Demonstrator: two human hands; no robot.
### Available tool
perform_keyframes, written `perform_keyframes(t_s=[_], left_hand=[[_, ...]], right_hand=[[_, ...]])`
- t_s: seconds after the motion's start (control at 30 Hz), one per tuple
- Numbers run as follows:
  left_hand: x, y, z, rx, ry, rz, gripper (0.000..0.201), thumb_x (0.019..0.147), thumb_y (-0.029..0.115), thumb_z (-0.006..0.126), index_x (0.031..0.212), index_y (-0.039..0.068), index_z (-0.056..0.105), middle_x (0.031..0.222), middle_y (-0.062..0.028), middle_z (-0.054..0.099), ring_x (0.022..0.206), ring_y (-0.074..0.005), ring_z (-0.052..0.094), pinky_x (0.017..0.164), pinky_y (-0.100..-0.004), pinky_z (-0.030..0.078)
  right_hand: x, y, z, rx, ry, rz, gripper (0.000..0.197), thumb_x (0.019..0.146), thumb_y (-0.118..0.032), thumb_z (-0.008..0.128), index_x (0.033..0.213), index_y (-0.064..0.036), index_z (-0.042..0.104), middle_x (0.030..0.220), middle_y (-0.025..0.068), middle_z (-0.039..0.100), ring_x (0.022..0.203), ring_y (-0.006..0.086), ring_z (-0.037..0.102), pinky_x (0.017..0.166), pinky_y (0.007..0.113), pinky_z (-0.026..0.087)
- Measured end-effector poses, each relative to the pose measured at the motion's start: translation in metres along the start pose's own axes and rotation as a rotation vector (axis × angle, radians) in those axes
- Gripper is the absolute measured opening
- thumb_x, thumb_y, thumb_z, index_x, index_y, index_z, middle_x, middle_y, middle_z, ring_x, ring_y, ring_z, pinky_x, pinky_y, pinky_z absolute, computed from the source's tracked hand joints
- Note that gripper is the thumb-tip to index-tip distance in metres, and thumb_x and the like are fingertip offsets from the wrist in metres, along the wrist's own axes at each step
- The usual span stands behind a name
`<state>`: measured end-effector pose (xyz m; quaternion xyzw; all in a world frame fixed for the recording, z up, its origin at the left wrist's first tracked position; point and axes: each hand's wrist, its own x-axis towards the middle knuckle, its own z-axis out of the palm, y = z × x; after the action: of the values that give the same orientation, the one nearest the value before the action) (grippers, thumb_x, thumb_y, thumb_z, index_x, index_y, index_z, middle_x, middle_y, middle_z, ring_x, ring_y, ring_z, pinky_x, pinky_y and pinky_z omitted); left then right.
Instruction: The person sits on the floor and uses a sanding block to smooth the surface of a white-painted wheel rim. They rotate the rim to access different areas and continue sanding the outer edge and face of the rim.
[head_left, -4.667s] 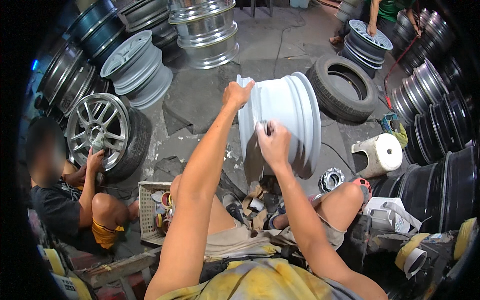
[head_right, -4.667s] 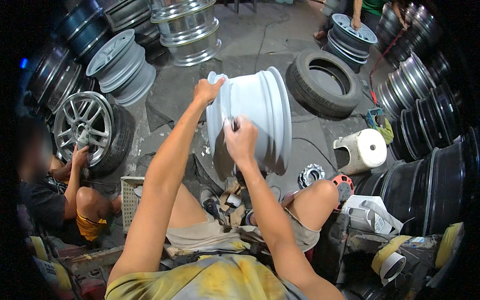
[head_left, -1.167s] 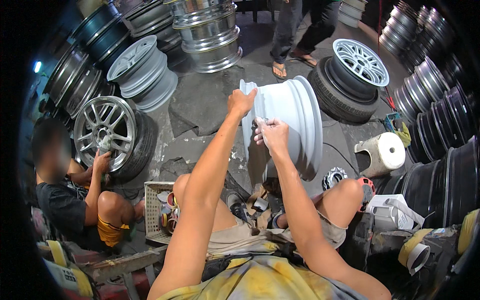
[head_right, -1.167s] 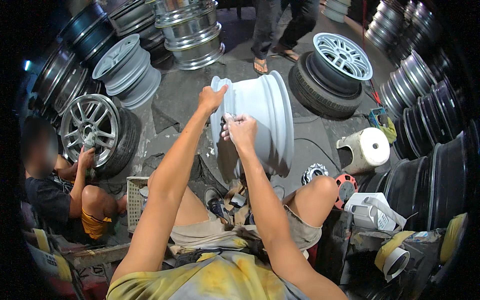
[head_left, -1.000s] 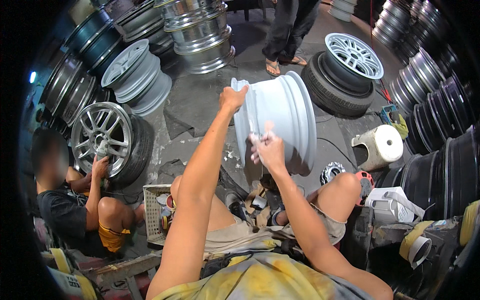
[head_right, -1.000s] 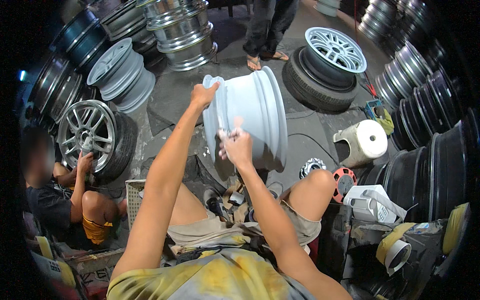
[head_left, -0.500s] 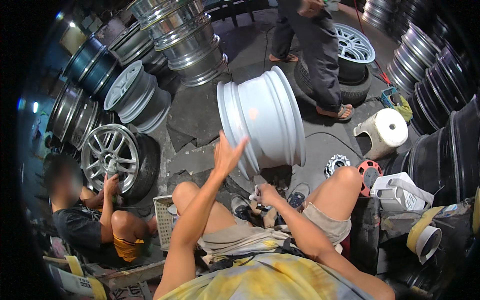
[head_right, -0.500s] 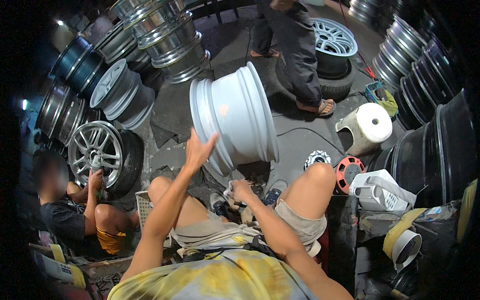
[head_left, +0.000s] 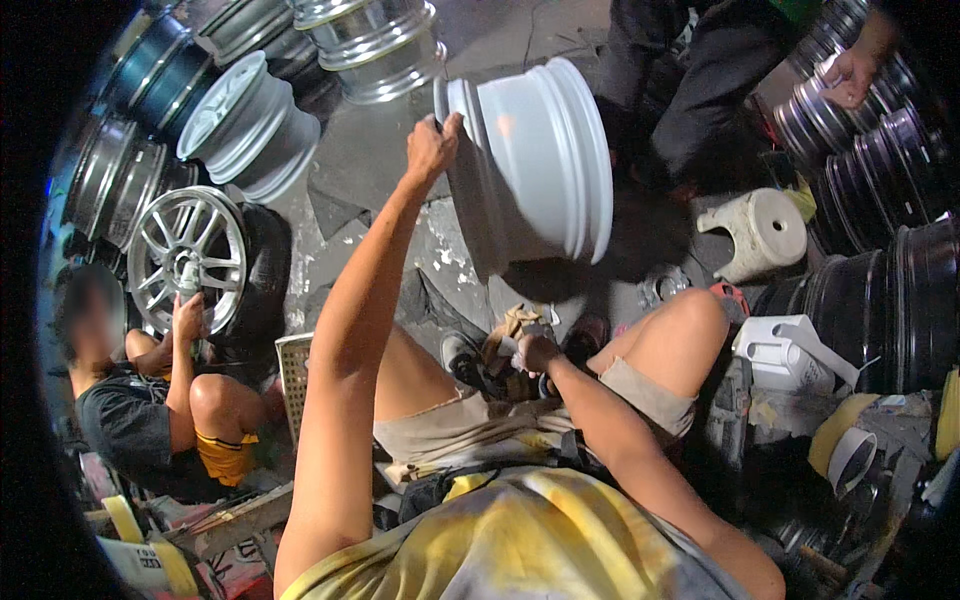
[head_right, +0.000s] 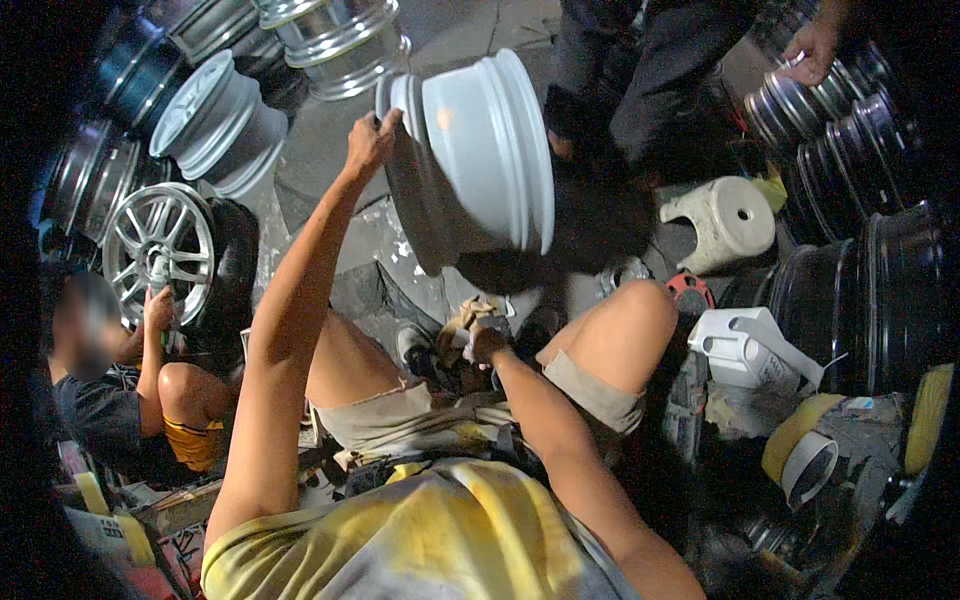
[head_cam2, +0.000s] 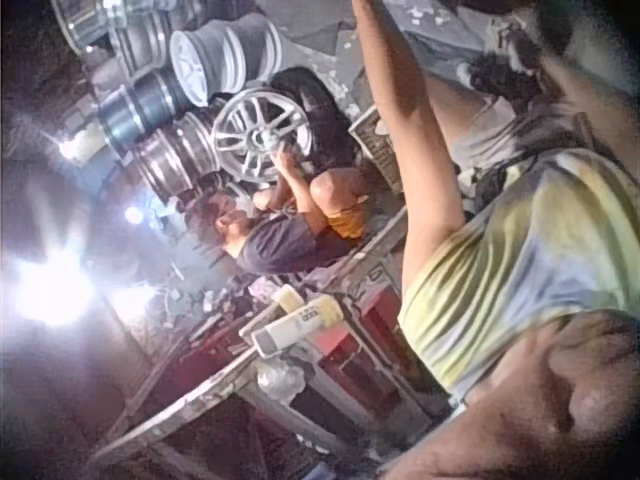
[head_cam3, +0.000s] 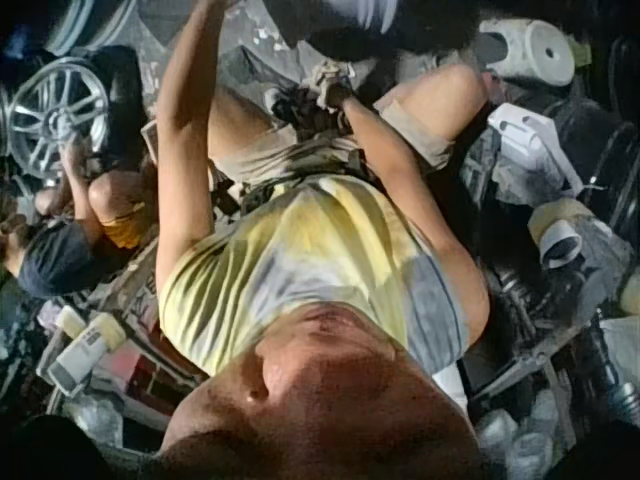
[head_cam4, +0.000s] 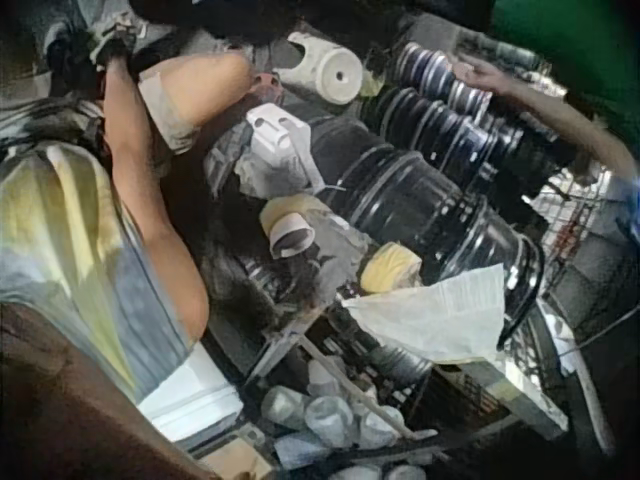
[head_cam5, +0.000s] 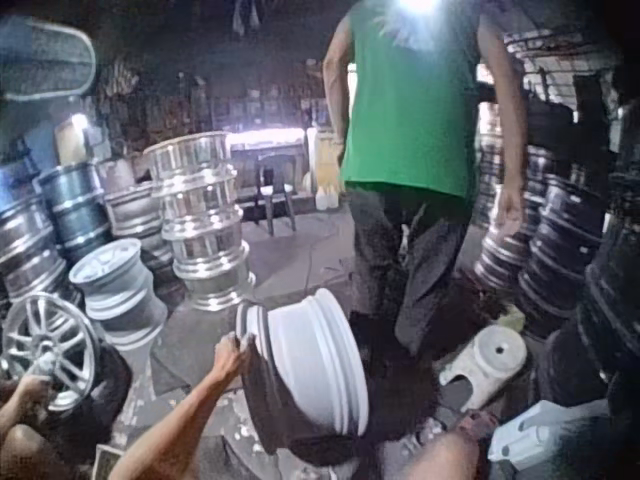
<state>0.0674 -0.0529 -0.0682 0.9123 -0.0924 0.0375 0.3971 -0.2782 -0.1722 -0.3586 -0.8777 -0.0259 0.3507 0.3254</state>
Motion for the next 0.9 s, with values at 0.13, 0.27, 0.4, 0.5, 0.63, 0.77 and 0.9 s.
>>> perform_keyframes(t_s=[0.13, 0.27, 0.4, 0.5, 0.63, 0.77, 0.9], left_hand=[[-0.017, 0.015, 0.005, -0.03, -0.048, 0.012, 0.067, 0.094, 0.055, 0.061, 0.107, -0.011, 0.067, 0.103, -0.0315, 0.07, 0.107, -0.0474, 0.066, 0.092, -0.0505, 0.051], [-0.028, 0.009, -0.007, -0.215, -0.181, 0.031, 0.068, 0.096, 0.057, 0.061, 0.091, -0.01, 0.066, 0.078, -0.0224, 0.068, 0.073, -0.0327, 0.073, 0.064, -0.0427, 0.058], [-0.047, -0.007, -0.036, -0.432, -0.285, -0.018, 0.066, 0.098, 0.059, 0.06, 0.09, -0.006, 0.067, 0.072, -0.0137, 0.066, 0.058, -0.0202, 0.069, 0.05, -0.0319, 0.059], [-0.057, -0.001, -0.038, -0.45, -0.357, 0.018, 0.062, 0.099, 0.055, 0.059, 0.093, -0.007, 0.066, 0.074, -0.0117, 0.066, 0.064, -0.02, 0.071, 0.056, -0.0325, 0.061], [-0.06, 0.008, -0.035, -0.414, -0.346, 0.051, 0.053, 0.102, 0.046, 0.059, 0.082, -0.002, 0.062, 0.07, -0.0063, 0.064, 0.064, -0.0162, 0.069, 0.059, -0.0335, 0.059], [-0.047, -0.001, -0.024, -0.369, -0.337, 0.14, 0.052, 0.101, 0.044, 0.06, 0.078, -0.002, 0.06, 0.069, -0.0063, 0.063, 0.065, -0.0177, 0.071, 0.06, -0.0348, 0.059], [-0.062, -0.005, -0.04, -0.377, -0.362, 0.108, 0.05, 0.101, 0.042, 0.061, 0.081, -0.004, 0.064, 0.07, -0.0093, 0.065, 0.066, -0.0197, 0.073, 0.061, -0.035, 0.06]], right_hand=[[0.01, 0.032, 0.037, -0.332, -0.114, -0.11, 0.04, 0.085, -0.031, 0.062, 0.099, 0.0057, 0.07, 0.095, 0.0288, 0.071, 0.087, 0.0399, 0.072, 0.077, 0.05, 0.057], [0.028, 0.032, 0.048, -0.357, -0.236, 0.155, 0.04, 0.085, -0.031, 0.064, 0.108, 0.001, 0.071, 0.114, 0.0263, 0.069, 0.104, 0.0381, 0.069, 0.087, 0.047, 0.055], [0.026, 0.011, 0.042, -0.482, -0.268, 0.229, 0.042, 0.084, -0.032, 0.068, 0.117, -0.0051, 0.071, 0.124, 0.0211, 0.067, 0.115, 0.0362, 0.065, 0.095, 0.044, 0.053], [0.002, -0.007, 0.019, -0.297, 0.02, 0.346, 0.042, 0.082, -0.024, 0.069, 0.12, -0.0057, 0.07, 0.128, 0.02, 0.065, 0.12, 0.0359, 0.063, 0.097, 0.043, 0.053], [0.008, 0.006, 0.002, -0.175, 0.224, 0.45, 0.036, 0.082, -0.011, 0.067, 0.116, -0.0021, 0.07, 0.126, 0.022, 0.065, 0.122, 0.0388, 0.061, 0.099, 0.043, 0.053], [0.017, 0.046, -0.024, 0.09, 0.585, 0.613, 0.031, 0.086, -0.006, 0.061, 0.115, 0.0024, 0.068, 0.125, 0.0259, 0.064, 0.119, 0.0429, 0.062, 0.1, 0.048, 0.052], [0.029, 0.057, -0.025, -0.086, 0.404, 0.61, 0.037, 0.086, -0.019, 0.067, 0.119, -0.0005, 0.068, 0.134, 0.0225, 0.059, 0.108, 0.042, 0.066, 0.099, 0.048, 0.052]])
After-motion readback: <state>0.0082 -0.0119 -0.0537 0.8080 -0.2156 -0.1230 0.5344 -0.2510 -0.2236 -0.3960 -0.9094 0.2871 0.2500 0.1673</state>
